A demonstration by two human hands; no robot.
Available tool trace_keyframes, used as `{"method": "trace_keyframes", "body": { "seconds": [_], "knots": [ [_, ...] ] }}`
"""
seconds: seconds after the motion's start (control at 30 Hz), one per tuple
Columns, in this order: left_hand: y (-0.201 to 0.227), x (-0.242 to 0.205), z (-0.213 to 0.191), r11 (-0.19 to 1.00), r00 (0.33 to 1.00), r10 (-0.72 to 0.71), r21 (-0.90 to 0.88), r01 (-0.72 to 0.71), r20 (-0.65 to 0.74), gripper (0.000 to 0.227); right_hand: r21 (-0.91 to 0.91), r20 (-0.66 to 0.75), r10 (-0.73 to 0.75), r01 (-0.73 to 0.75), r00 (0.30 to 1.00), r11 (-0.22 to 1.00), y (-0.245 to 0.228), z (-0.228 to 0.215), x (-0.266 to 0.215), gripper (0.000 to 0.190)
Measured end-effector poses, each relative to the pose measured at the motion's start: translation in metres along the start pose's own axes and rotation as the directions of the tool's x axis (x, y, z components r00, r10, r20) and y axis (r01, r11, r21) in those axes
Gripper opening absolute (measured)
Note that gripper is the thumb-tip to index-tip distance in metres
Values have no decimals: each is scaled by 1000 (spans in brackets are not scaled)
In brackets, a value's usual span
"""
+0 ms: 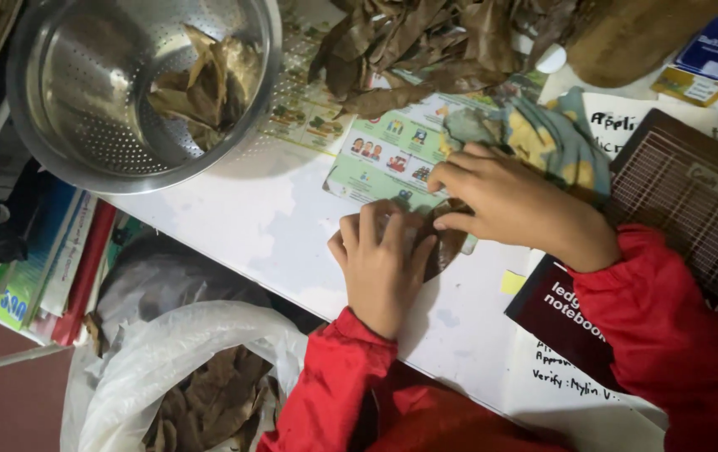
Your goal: Cleaning dried leaves by wiping them individually with a cloth
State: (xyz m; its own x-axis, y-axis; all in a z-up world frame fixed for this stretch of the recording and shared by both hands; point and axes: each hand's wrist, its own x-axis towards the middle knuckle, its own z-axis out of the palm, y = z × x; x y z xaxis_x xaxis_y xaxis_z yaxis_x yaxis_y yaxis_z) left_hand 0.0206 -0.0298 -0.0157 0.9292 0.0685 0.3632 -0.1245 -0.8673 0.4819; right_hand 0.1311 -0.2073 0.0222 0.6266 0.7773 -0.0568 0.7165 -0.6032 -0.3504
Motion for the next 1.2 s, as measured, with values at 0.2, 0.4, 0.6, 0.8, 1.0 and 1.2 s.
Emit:
{"method": "trace_keyframes", "body": {
  "seconds": [0.2,0.4,0.6,0.8,1.0,1.2],
  "knots": [
    [-10,-5,10,966,998,24,-257,-8,61,26,159,7,17,-17,1000,987,-6,-17,2,19],
    [-11,-3,9,927,999,51,-372,-45,5,22,420,72,29,-56,997,906,-10,-29,4,12],
    [-3,5,-6,827,999,-36,-561,35,9,17,516,-76,22,20,997,856,-5,-24,8,14],
    [-3,11,-2,702,987,-159,-702,115,3,13,542,-114,21,45,993,839,-14,-21,9,24],
    [-5,15,4,753,989,-143,-653,85,-37,11,534,-82,71,-16,994,846,-18,-24,11,28],
    [-11,16,22,978,992,21,-204,-46,-121,17,353,-232,47,39,972,935,-4,-4,12,29]
  ]
}}
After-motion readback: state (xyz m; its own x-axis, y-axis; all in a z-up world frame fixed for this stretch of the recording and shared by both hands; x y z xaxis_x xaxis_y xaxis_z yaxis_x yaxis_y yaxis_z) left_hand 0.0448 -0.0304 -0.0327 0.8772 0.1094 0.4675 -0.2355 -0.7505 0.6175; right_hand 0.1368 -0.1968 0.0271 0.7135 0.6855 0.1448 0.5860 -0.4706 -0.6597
